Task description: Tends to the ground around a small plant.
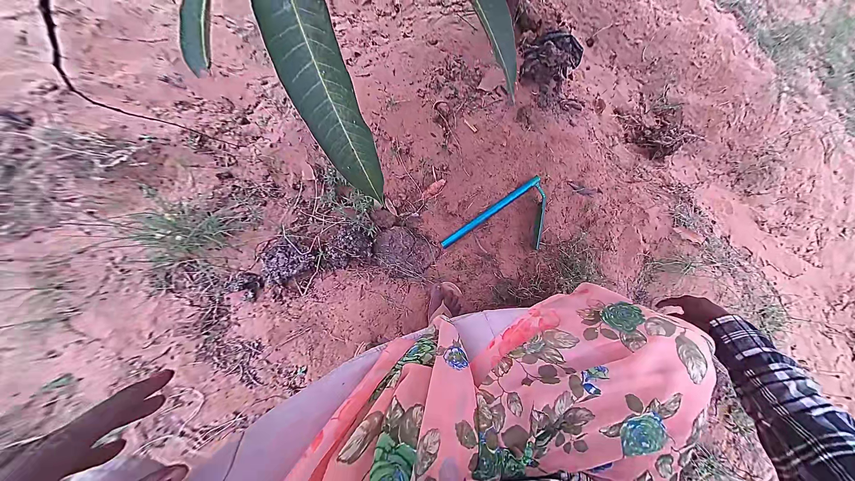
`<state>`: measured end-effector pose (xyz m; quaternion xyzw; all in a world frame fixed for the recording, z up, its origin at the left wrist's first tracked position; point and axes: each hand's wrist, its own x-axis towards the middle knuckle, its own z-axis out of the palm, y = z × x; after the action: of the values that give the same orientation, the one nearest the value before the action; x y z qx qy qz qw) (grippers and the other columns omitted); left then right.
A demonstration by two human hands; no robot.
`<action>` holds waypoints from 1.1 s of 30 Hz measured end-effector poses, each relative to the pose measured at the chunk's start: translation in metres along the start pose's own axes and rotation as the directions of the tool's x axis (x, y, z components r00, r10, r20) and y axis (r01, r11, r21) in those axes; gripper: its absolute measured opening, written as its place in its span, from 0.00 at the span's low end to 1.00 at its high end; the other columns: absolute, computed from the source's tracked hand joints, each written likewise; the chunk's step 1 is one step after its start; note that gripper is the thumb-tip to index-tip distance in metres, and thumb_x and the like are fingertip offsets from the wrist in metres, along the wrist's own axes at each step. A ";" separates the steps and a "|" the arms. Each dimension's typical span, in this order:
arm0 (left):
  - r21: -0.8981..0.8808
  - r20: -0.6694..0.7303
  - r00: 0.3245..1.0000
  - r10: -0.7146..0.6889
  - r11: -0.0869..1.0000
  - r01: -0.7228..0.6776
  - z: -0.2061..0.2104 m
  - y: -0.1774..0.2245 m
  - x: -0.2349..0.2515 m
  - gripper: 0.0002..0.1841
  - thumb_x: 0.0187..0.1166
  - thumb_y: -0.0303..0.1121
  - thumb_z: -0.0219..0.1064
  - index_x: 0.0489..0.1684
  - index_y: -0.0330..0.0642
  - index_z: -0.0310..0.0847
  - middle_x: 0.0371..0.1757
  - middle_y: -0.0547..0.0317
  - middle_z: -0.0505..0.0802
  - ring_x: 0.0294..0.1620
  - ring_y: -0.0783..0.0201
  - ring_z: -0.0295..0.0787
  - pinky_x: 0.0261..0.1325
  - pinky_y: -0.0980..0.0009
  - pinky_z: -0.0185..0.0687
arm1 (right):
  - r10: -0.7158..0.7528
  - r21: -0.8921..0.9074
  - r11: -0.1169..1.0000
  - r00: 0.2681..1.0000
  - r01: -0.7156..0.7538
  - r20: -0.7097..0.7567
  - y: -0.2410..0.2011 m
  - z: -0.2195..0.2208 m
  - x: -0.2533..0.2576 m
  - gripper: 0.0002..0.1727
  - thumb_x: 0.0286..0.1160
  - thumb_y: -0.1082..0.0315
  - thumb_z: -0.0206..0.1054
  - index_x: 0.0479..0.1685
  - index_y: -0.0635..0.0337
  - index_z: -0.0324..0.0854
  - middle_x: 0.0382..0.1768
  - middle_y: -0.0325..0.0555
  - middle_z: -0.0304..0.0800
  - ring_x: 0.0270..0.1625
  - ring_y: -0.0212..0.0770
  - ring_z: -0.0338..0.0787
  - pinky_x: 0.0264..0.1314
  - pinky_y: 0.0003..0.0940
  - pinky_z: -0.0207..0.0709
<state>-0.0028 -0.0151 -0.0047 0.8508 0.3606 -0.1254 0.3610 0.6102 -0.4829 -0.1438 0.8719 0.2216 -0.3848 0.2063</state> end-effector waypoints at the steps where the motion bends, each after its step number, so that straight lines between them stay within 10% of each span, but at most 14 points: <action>1: 0.004 0.019 1.000 0.014 1.000 -0.014 -0.003 0.003 0.003 0.39 0.87 0.48 0.63 0.89 0.29 0.55 0.79 0.22 0.76 0.75 0.27 0.78 0.76 0.38 0.73 | -0.085 0.027 0.996 0.996 0.086 -0.037 -0.021 -0.019 0.012 0.21 0.86 0.63 0.65 0.75 0.54 0.83 0.69 0.69 0.86 0.73 0.73 0.83 0.76 0.74 0.68; 8: 0.090 0.028 0.999 0.017 0.996 -0.020 0.005 -0.015 -0.002 0.41 0.86 0.60 0.60 0.94 0.48 0.55 0.80 0.35 0.80 0.70 0.37 0.85 0.68 0.41 0.81 | -0.602 -0.315 0.773 0.793 0.551 -0.088 -0.240 -0.080 0.092 0.18 0.87 0.65 0.62 0.70 0.60 0.85 0.63 0.67 0.89 0.66 0.68 0.89 0.68 0.69 0.78; 11: 0.074 0.011 1.000 0.025 0.997 -0.026 0.002 0.003 -0.006 0.38 0.87 0.58 0.61 0.92 0.47 0.59 0.77 0.36 0.83 0.68 0.36 0.87 0.64 0.40 0.82 | -0.479 -0.463 0.699 0.837 0.545 0.264 -0.355 -0.113 0.041 0.25 0.93 0.68 0.50 0.85 0.65 0.68 0.81 0.69 0.74 0.83 0.67 0.74 0.83 0.63 0.66; 16: 0.069 0.048 0.998 0.033 0.997 -0.036 -0.010 0.032 -0.001 0.35 0.88 0.52 0.62 0.91 0.45 0.61 0.76 0.36 0.84 0.69 0.34 0.87 0.64 0.37 0.83 | -0.752 -0.171 0.657 0.655 0.734 -0.077 -0.471 -0.049 0.135 0.18 0.89 0.68 0.56 0.68 0.63 0.85 0.65 0.65 0.89 0.71 0.64 0.86 0.76 0.65 0.74; 19: 0.073 0.066 0.996 0.051 0.996 -0.056 -0.014 0.036 0.004 0.35 0.88 0.51 0.62 0.91 0.44 0.61 0.74 0.34 0.85 0.66 0.33 0.88 0.64 0.38 0.84 | -0.643 0.106 0.749 0.756 0.654 -0.125 -0.535 -0.011 0.146 0.35 0.85 0.52 0.66 0.83 0.67 0.70 0.75 0.69 0.81 0.79 0.66 0.79 0.83 0.66 0.68; 25: 0.040 0.055 0.992 0.113 0.993 -0.115 -0.016 0.044 0.002 0.34 0.88 0.49 0.64 0.88 0.38 0.64 0.71 0.32 0.86 0.65 0.32 0.88 0.64 0.37 0.83 | -0.407 0.279 0.841 0.882 0.463 -0.236 -0.561 0.029 0.127 0.59 0.61 0.39 0.82 0.92 0.60 0.59 0.88 0.64 0.63 0.90 0.66 0.61 0.88 0.65 0.58; 30: 0.053 0.086 0.991 0.104 0.993 -0.109 -0.015 0.048 0.007 0.35 0.87 0.47 0.65 0.87 0.34 0.64 0.72 0.27 0.84 0.64 0.30 0.88 0.66 0.37 0.82 | -0.445 0.303 0.845 0.894 0.440 -0.056 -0.546 0.007 0.118 0.54 0.63 0.42 0.82 0.83 0.71 0.67 0.79 0.68 0.75 0.83 0.60 0.75 0.86 0.57 0.66; 33: 0.035 0.087 0.991 0.104 0.994 -0.108 -0.013 0.046 0.007 0.35 0.87 0.46 0.66 0.88 0.33 0.62 0.73 0.28 0.84 0.68 0.31 0.87 0.69 0.37 0.81 | -0.410 0.299 0.855 0.905 0.423 -0.108 -0.547 0.014 0.108 0.51 0.63 0.44 0.81 0.88 0.61 0.66 0.83 0.67 0.70 0.86 0.64 0.70 0.84 0.63 0.66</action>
<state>0.0342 -0.0247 0.0251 0.8696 0.2967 -0.1492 0.3655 0.3690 -0.0191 -0.3381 0.8324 0.3450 -0.4329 -0.0283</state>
